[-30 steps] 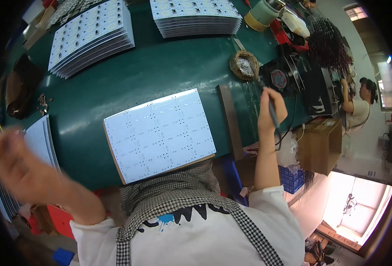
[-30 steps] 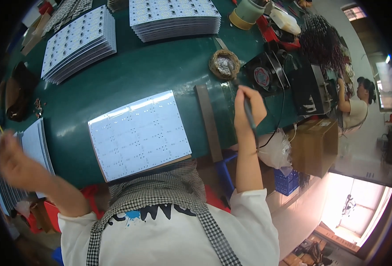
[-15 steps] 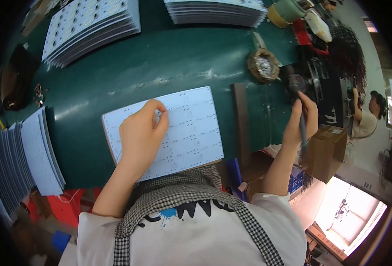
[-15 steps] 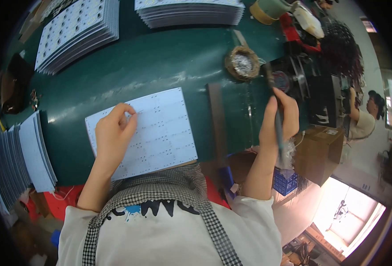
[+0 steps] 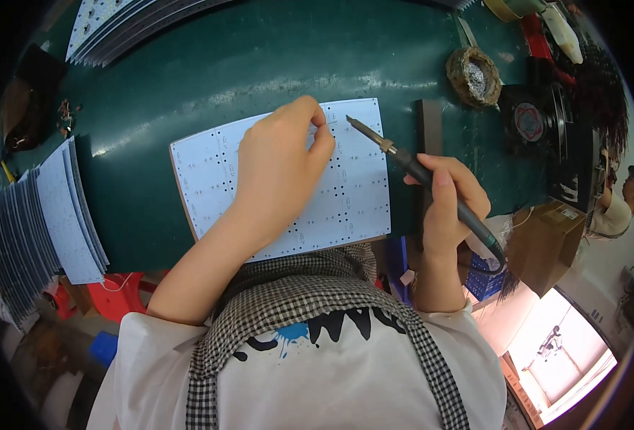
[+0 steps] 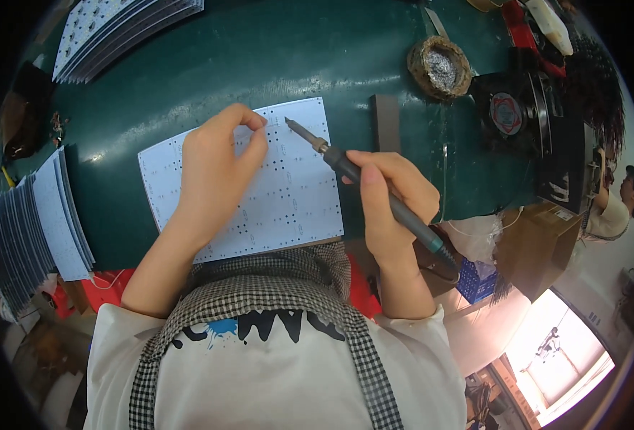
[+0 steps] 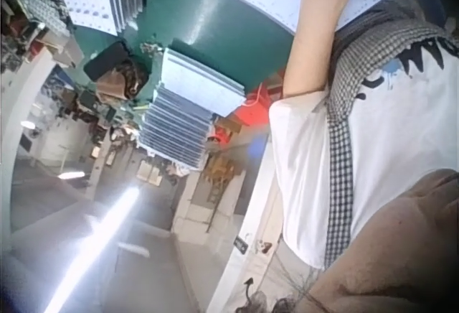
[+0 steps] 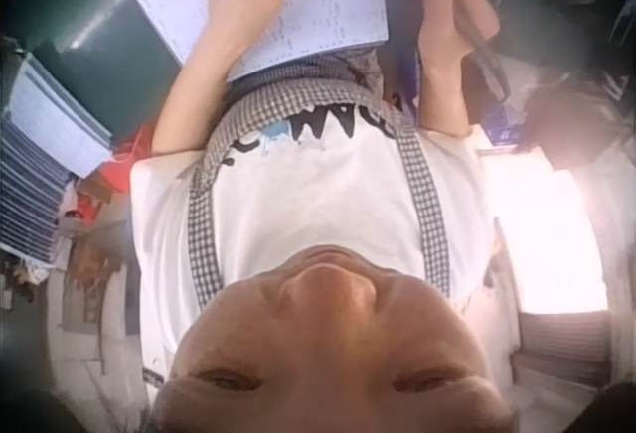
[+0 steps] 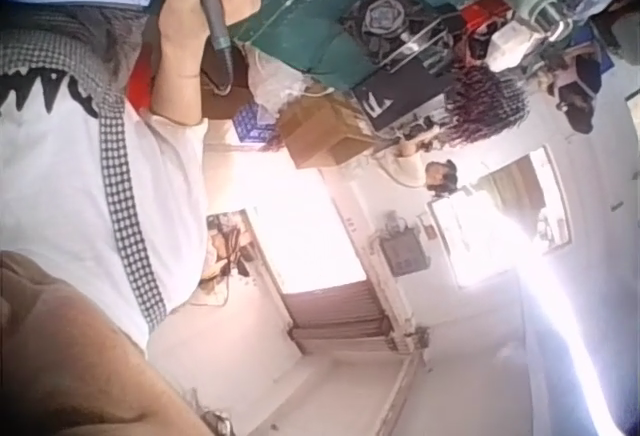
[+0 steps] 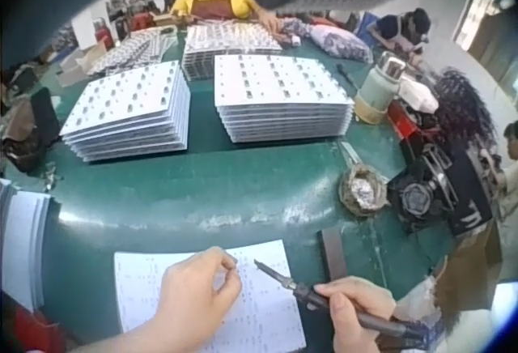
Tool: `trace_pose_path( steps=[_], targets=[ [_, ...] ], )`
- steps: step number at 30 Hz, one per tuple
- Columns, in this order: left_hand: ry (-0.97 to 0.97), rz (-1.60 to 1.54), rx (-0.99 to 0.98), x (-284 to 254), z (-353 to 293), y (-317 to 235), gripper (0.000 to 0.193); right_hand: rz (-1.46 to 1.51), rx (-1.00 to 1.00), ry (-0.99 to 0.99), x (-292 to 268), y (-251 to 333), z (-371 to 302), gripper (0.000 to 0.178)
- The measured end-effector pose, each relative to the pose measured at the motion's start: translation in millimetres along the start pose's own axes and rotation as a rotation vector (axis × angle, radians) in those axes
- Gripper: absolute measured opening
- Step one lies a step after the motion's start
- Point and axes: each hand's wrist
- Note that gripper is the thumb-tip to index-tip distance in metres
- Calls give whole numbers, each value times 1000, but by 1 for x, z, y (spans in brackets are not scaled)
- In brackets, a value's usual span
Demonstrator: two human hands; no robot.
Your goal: The person solders electronic components onto LED panels using a soldering iron, bracing the panels with an alignment bar.
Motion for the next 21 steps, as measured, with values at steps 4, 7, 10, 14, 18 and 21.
trace_pose_path(
  steps=[4, 7, 10, 14, 18, 21],
  targets=[
    [-56, 46, 48, 5, 0, 3, 8, -103, 7, 68, 4, 0, 2, 20],
    [-79, 86, 18, 9, -1, 0, 8, -101, 13, 52, 4, -1, 0, 20],
    [-100, 107, 52, 10, -2, 2, 8, -121, -3, 80, 7, -2, 0, 20],
    [-108, 115, 60, 11, 0, 4, 8, -76, 36, 37, 11, -4, 0, 13],
    [-141, 150, 101, 15, 1, 4, 7, -79, 19, 43, 9, -7, 0, 13],
    [-161, 164, 127, 17, 2, 5, 7, -108, -12, 61, 7, -7, 1, 13]
  ],
)
Point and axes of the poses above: each hand's wrist, its own z-axis towards the middle knuckle, its own x-axis out of the palm, y = z × x, and after that the axes turned 3 degrees about -x, right-handed
